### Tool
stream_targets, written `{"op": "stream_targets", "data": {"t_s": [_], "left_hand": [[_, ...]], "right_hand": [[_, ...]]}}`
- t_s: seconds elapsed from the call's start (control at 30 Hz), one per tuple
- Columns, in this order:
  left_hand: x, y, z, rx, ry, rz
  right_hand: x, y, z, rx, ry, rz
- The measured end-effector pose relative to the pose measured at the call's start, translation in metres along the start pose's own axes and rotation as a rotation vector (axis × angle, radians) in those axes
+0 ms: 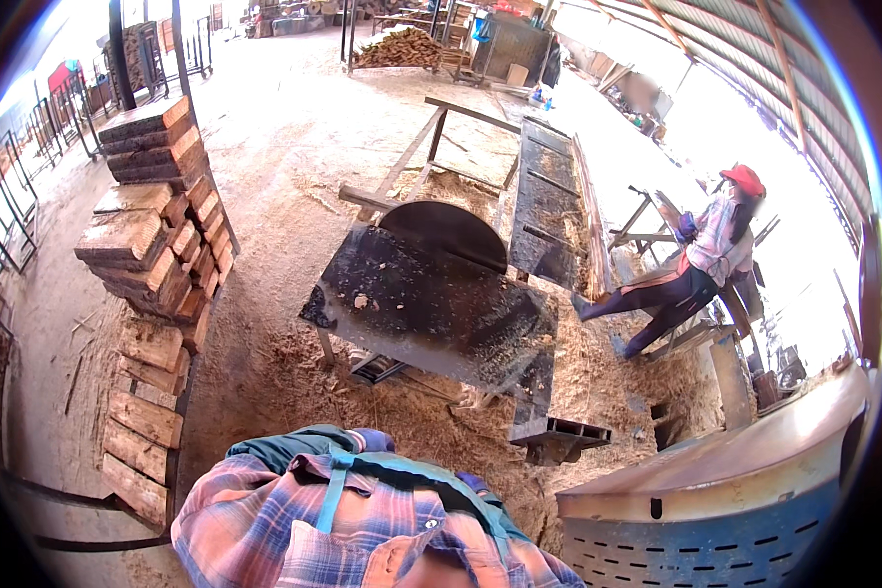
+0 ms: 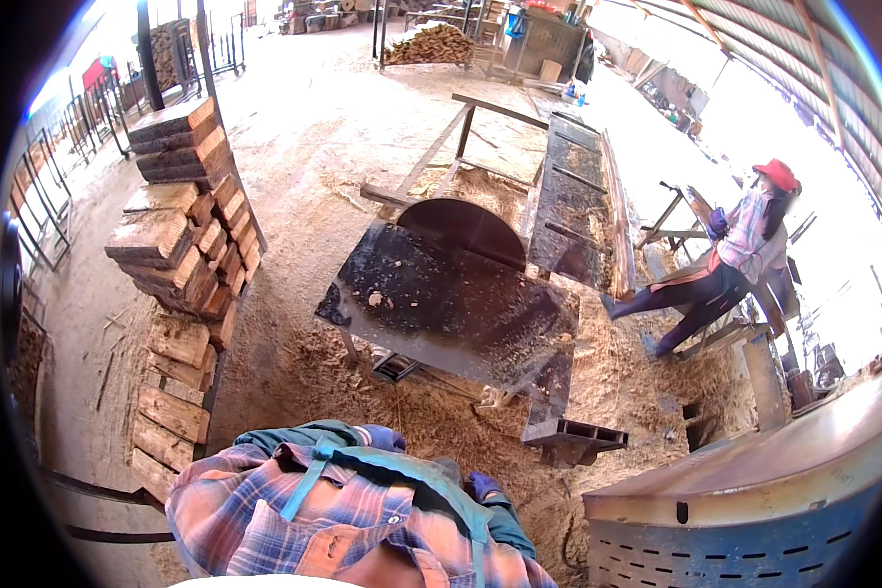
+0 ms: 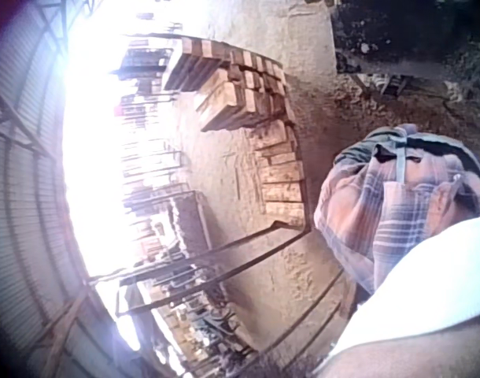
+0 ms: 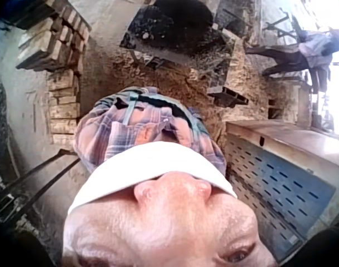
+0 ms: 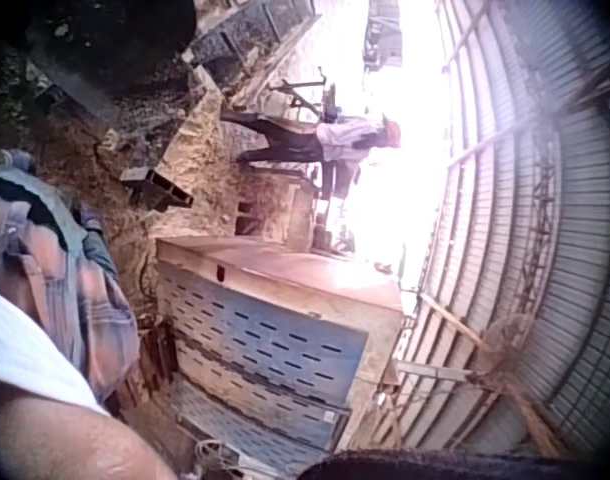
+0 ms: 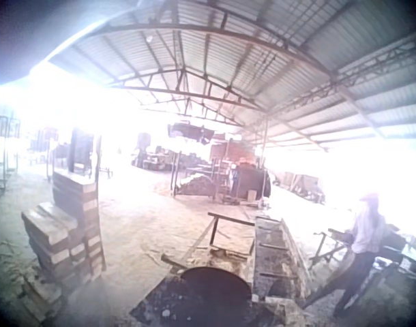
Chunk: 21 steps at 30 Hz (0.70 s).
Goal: The person repeatedly picks up rectangular wooden planks from a pile and stacks them neatly on a metal rack. The worker wears blue gloves and a plaid shirt, handling the lumber one piece at a time in a repetitive cycle of lifting and placing.
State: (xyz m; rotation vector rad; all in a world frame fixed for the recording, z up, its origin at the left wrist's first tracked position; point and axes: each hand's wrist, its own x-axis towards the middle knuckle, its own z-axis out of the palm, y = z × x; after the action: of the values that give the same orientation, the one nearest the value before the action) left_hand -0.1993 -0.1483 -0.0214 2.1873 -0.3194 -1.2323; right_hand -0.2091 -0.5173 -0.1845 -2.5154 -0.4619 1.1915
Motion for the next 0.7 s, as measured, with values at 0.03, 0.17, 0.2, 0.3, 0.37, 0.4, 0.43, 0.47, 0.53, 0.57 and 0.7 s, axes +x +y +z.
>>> {"op": "stream_targets", "data": {"t_s": [0.03, 0.17, 0.2, 0.3, 0.37, 0.4, 0.43, 0.47, 0.53, 0.57, 0.7], "left_hand": [[0.002, -0.003, -0.002, -0.027, 0.014, -0.006], [0.0, -0.006, -0.014, -0.069, 0.036, 0.027], [-0.003, -0.008, -0.017, -0.086, 0.036, 0.022], [-0.002, -0.027, -0.021, -0.072, 0.073, 0.062], [0.001, -0.027, -0.026, -0.073, 0.062, 0.083], [0.006, -0.02, -0.026, -0.067, 0.058, 0.114], [0.016, -0.006, -0.025, -0.051, 0.039, 0.174], [0.01, -0.029, -0.026, -0.075, 0.069, 0.136], [0.001, -0.046, -0.029, -0.075, 0.097, 0.129], [-0.004, -0.044, -0.031, -0.064, 0.09, 0.145], [-0.005, -0.068, -0.037, -0.141, 0.075, 0.138]], "right_hand": [[0.003, -0.004, 0.003, -0.119, 0.004, -0.044], [0.019, -0.02, 0.021, 0.217, -0.088, 0.096], [0.028, -0.027, 0.024, 0.266, -0.1, 0.109], [0.057, -0.053, 0.031, 0.342, -0.122, 0.065], [0.071, -0.045, 0.036, 0.309, -0.089, -0.007], [0.071, -0.027, 0.035, 0.28, -0.044, -0.053], [0.063, 0.002, 0.034, 0.267, 0.017, -0.062], [0.074, -0.029, 0.035, 0.356, -0.027, -0.036], [0.062, -0.056, 0.024, 0.642, -0.079, 0.13], [0.049, -0.055, 0.02, 0.852, -0.085, 0.233], [-0.003, -0.039, -0.022, 1.507, 0.006, 0.564]]}}
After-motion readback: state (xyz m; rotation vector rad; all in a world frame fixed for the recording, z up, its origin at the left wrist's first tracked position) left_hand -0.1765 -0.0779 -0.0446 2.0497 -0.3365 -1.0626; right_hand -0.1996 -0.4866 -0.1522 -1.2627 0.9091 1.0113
